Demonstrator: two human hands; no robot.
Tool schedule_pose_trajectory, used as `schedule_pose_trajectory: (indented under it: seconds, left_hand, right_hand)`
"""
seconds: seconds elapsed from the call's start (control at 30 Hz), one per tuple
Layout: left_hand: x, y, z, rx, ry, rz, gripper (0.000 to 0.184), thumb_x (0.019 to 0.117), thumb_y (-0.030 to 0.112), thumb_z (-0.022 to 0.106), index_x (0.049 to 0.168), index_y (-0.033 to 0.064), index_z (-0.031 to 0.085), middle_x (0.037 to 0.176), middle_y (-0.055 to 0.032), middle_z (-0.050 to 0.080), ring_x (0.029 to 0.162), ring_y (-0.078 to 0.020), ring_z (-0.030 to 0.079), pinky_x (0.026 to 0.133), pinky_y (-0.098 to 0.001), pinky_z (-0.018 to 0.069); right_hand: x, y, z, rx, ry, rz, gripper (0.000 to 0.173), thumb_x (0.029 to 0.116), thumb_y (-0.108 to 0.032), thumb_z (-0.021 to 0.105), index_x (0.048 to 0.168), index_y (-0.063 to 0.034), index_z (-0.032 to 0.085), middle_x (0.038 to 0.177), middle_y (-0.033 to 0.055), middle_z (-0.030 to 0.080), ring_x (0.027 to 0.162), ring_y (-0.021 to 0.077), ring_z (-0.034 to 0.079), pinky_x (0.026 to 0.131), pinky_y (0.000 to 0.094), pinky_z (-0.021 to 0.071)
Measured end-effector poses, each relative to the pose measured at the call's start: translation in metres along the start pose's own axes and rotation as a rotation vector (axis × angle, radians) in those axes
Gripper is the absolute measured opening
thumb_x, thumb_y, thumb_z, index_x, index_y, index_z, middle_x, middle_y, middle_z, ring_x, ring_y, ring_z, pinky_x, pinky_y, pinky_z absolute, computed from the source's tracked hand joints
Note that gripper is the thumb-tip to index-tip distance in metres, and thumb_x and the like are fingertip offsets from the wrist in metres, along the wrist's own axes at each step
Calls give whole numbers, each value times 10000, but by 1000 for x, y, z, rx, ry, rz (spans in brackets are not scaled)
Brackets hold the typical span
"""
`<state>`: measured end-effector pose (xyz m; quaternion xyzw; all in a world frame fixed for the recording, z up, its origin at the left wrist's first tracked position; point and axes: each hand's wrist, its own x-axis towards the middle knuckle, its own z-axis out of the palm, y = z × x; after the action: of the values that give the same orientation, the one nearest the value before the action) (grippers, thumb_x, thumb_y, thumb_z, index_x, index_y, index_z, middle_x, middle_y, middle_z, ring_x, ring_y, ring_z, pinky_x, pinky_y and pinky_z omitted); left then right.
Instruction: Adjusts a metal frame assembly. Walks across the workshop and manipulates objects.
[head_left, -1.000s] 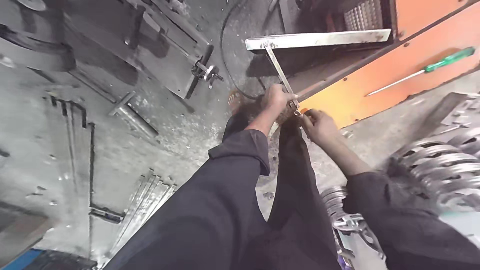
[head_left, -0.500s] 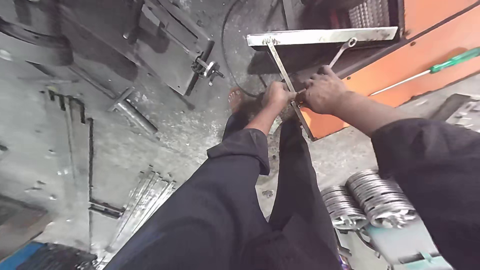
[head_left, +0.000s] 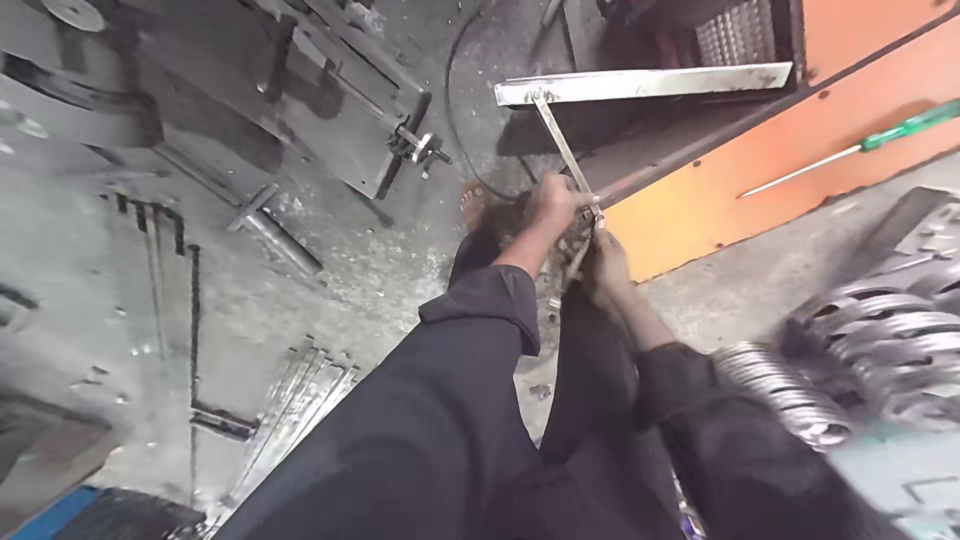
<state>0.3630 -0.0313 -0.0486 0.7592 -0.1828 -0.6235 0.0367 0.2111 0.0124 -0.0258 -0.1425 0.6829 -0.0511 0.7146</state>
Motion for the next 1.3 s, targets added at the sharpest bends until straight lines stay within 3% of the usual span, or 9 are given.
schedule_pose_trajectory:
  seconds: [0.1,0.17,0.33,0.5,0.67,0.87,1.0,1.13,1.3]
  left_hand:
    - [-2,1,2,50,0,3,398,882,443,790,1019,75,723,1026,-152,718,982,-329,687,847,-603,541]
    - [2,1,-2,64,11,20,402,874,447,791,1033,83,731,1003,-145,728,962,-328,700,838,-605,553]
    - [-1,2,0,55,17,2,398,868,434,800,1034,78,733,999,-155,715,954,-337,685,829,-611,540]
    - [1,3,1,57,13,1,416,875,447,799,1055,78,732,1035,-153,716,996,-334,681,856,-608,536]
    - [5,-1,4,77,24,3,411,875,448,790,1044,77,736,1054,-155,715,1022,-336,680,866,-609,536]
    - [7,0,2,86,34,-15,293,902,367,742,972,83,729,1018,-146,712,981,-329,682,810,-609,537]
    - [6,-3,4,33,22,-9,341,865,399,785,968,80,725,1019,-146,713,981,-324,684,816,-613,540]
    - [1,1,0,66,-3,-30,445,866,497,790,1021,85,728,1047,-147,717,1023,-327,683,859,-602,539]
    - [-2,8,-2,54,-13,-48,465,860,478,803,1083,77,727,1059,-163,712,1008,-340,681,854,-604,540]
  right_hand:
    - [-7,8,39,533,-78,19,585,1068,-647,257,1343,-188,496,1201,39,626,1123,194,630,972,452,543]
    - [-6,0,35,469,-99,6,539,1098,-572,275,1325,-142,507,1135,67,653,1051,209,667,927,446,576]
    - [-25,-20,-28,-598,-73,-134,455,1109,-461,401,1222,-98,650,893,104,672,724,213,641,663,425,558]
    - [-6,-79,-57,-1722,-45,-524,381,1066,-431,503,1114,-122,721,1089,239,675,1013,456,666,809,681,503]
    - [18,-124,-17,-2119,-377,-778,268,1019,-317,540,1117,-151,726,1137,227,657,1111,448,618,961,684,403]
    - [26,-146,21,-2411,-602,-708,237,1016,-219,567,1109,-105,752,1226,224,648,1194,434,587,1133,685,273]
    - [39,-149,0,-2347,-674,-893,227,1029,-300,589,1111,-178,761,1169,188,669,1134,416,608,1068,666,354]
    - [41,-142,-13,-2179,-493,-648,306,1024,-426,595,1112,-182,757,1128,160,704,1115,400,639,976,671,420]
    - [10,-46,-39,-899,-25,-197,468,1091,-468,453,1106,-46,657,811,121,637,669,246,624,627,475,546]
